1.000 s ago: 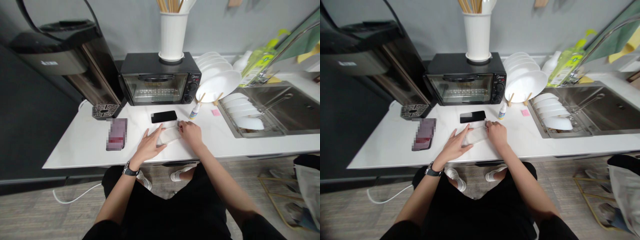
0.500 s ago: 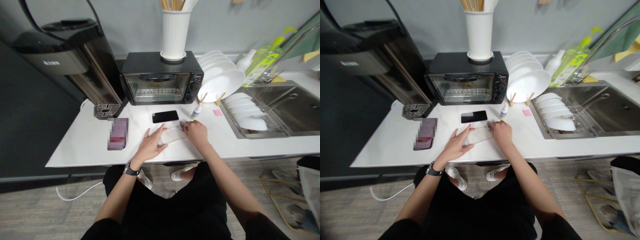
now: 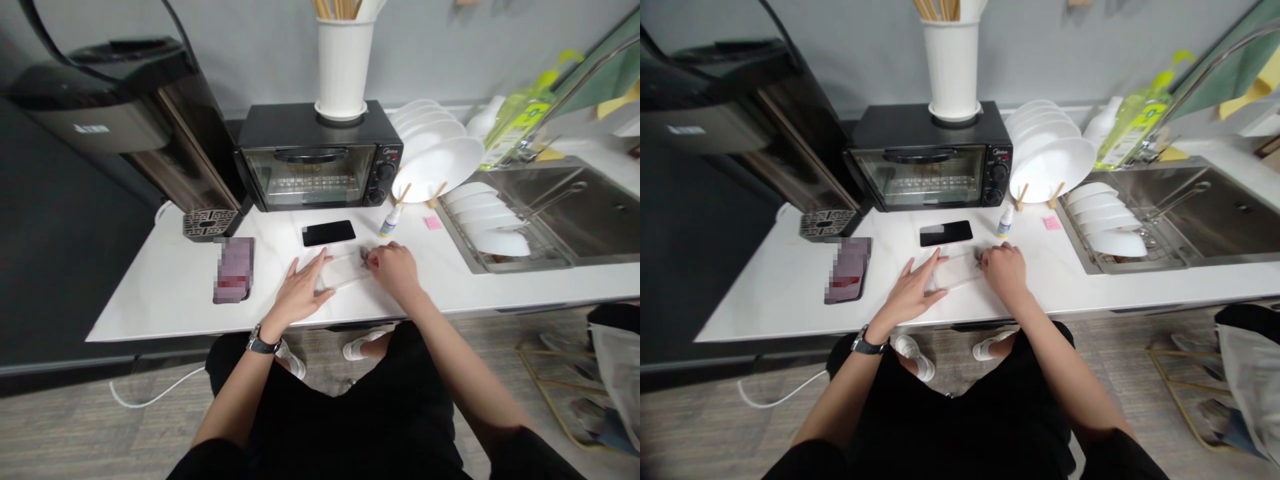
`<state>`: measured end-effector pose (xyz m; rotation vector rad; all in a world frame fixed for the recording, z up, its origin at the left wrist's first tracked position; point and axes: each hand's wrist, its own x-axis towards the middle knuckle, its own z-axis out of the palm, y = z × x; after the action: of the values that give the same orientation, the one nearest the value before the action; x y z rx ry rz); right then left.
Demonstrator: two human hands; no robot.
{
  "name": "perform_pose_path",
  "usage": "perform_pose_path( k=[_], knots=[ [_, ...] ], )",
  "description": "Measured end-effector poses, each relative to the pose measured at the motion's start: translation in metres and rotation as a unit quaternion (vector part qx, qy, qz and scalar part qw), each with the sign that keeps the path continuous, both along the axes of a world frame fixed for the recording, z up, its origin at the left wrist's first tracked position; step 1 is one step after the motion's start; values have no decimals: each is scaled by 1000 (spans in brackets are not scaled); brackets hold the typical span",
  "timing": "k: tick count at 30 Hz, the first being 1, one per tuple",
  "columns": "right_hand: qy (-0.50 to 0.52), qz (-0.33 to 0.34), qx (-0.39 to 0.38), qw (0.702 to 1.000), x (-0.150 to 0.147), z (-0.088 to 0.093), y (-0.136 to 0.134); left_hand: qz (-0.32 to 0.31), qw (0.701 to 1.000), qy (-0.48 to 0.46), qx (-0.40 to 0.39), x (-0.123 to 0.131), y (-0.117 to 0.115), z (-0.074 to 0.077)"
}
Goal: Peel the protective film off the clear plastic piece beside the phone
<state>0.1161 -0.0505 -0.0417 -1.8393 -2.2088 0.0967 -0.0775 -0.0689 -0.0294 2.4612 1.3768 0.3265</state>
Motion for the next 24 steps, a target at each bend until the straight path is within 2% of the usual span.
perform_pose_path(
  k=[3,6,8,11,14,16,19,22,24],
  knots=[
    [1,1,7,1000,-15,-3,8,3,1000,7,-2,-1,0,1],
    [16,52,-5,999,-48,-7,1,-1,1000,7,-1,-1,2,-3],
    [24,80,-14,996,-60,-7,-7,-4,1000,11,0,-1,3,-6],
    [26,82,-24,996,-45,-3,-15,-8,1000,15,-1,1,4,-6],
    [14,32,-16,999,-12,-1,-12,-13,1000,11,0,1,3,-3],
    [5,-9,-2,1000,-1,-1,-4,-17,1000,10,0,2,3,-2],
    [5,-22,9,1000,-16,-4,4,-17,1000,11,3,2,3,-4],
    [18,26,1,1000,-49,-6,0,-9,1000,15,7,2,3,-6],
    [23,56,-5,998,-59,-6,-7,-7,1000,18,3,3,3,-7]
  ],
)
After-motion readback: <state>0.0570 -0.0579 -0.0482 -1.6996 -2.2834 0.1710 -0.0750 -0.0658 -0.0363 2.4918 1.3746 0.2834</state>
